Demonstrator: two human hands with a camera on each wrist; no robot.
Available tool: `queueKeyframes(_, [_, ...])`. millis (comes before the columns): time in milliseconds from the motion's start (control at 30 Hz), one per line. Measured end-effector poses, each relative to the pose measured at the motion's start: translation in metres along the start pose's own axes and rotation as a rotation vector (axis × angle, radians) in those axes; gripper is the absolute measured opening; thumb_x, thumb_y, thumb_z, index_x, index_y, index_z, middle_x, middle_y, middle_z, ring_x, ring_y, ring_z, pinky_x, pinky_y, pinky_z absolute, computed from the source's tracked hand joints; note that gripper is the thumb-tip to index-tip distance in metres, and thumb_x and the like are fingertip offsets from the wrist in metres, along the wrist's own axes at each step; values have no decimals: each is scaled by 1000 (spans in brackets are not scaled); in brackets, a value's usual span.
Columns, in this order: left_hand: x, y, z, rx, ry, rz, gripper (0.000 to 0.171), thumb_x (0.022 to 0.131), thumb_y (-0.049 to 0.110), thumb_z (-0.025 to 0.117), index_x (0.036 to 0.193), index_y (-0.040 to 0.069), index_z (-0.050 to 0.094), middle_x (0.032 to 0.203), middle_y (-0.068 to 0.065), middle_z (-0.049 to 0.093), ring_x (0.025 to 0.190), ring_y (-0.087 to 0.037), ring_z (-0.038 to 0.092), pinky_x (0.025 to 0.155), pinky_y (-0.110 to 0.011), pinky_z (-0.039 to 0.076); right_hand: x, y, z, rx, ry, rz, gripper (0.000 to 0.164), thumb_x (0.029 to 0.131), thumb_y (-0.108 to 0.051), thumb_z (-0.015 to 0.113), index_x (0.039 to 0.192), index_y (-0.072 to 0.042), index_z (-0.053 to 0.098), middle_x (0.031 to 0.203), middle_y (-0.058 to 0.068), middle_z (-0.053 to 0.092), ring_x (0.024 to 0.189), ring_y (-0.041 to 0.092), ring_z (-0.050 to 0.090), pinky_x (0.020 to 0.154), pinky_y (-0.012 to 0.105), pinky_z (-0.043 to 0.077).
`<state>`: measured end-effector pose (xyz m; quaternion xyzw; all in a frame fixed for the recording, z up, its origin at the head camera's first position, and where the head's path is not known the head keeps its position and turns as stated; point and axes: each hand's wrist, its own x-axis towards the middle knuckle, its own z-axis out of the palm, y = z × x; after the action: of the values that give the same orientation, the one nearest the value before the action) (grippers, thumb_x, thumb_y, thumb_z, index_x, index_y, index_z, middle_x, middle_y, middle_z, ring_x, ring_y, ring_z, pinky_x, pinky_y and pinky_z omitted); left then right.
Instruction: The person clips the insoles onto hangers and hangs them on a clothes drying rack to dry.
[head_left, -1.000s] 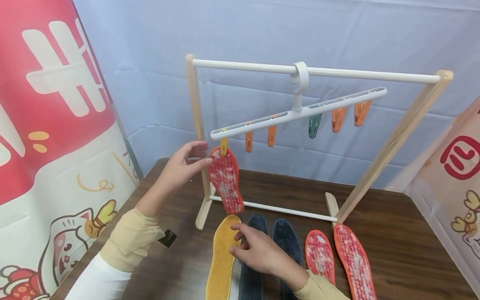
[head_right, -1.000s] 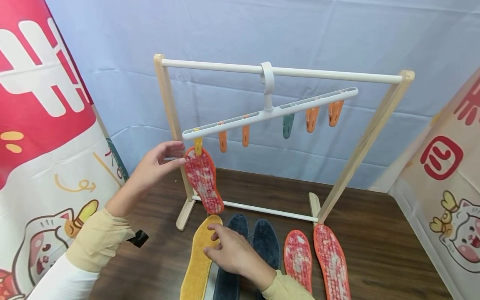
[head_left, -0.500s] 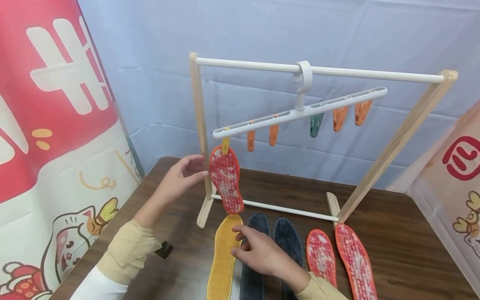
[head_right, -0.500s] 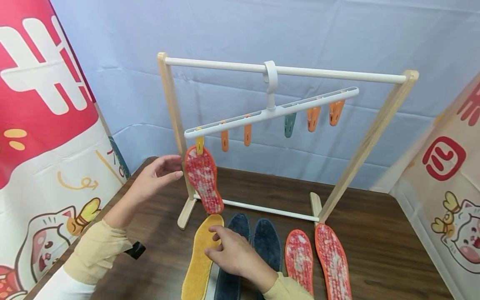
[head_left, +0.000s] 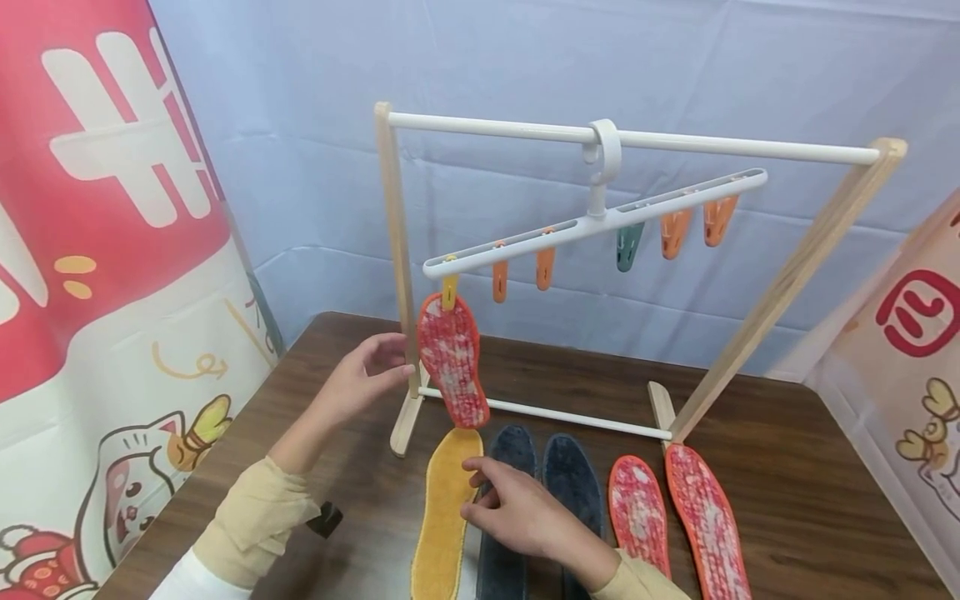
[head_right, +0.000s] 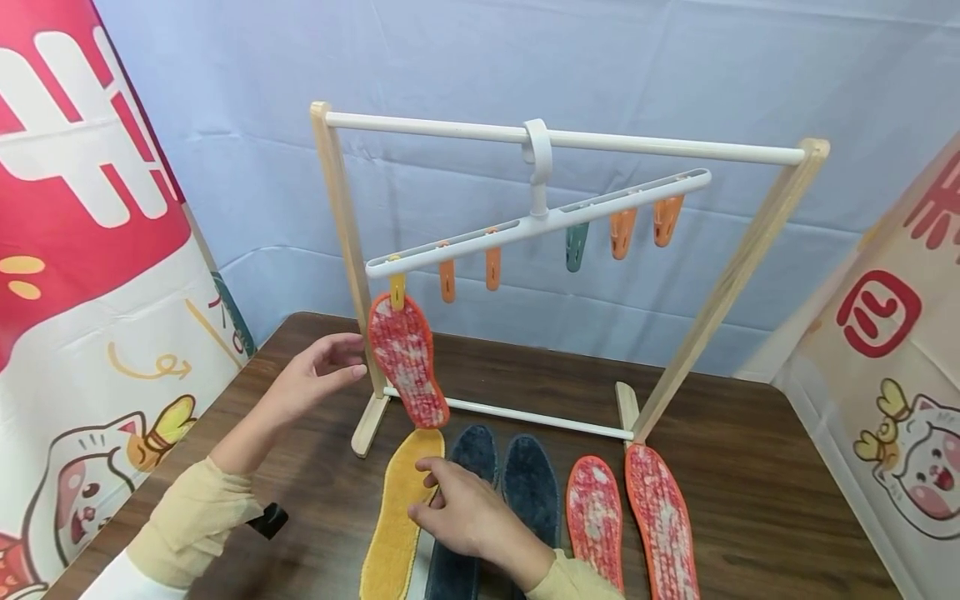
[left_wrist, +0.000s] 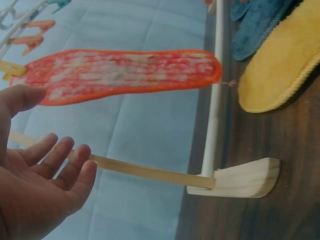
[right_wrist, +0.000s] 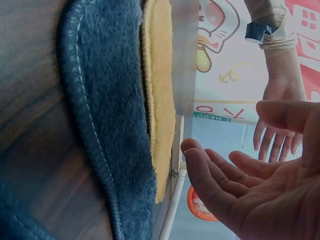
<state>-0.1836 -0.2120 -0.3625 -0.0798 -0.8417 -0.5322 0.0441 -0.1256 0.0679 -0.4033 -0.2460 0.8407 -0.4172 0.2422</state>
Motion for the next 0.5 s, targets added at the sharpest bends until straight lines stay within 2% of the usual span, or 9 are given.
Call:
queueKeyframes(200, [-3, -6, 5, -3, -7, -7, 57, 95, 23, 72, 143, 3, 50, 142, -20, 56, 125, -36, 58, 99, -50, 51, -1, 1, 1, 38, -30, 27, 51, 96, -24, 71, 140, -7, 54, 120, 10, 64, 91, 17, 68, 70, 37, 56])
queueKeyframes(500, [-11, -24, 14, -4, -45, -46, 56, 96, 21, 70, 144, 1, 49, 142, -23, 54, 126, -37, 57, 100, -50, 51, -5, 4, 9, 54, -45, 39, 48, 95, -24, 72, 138, -9, 56, 118, 8, 65, 87, 12, 66, 69, 34, 54])
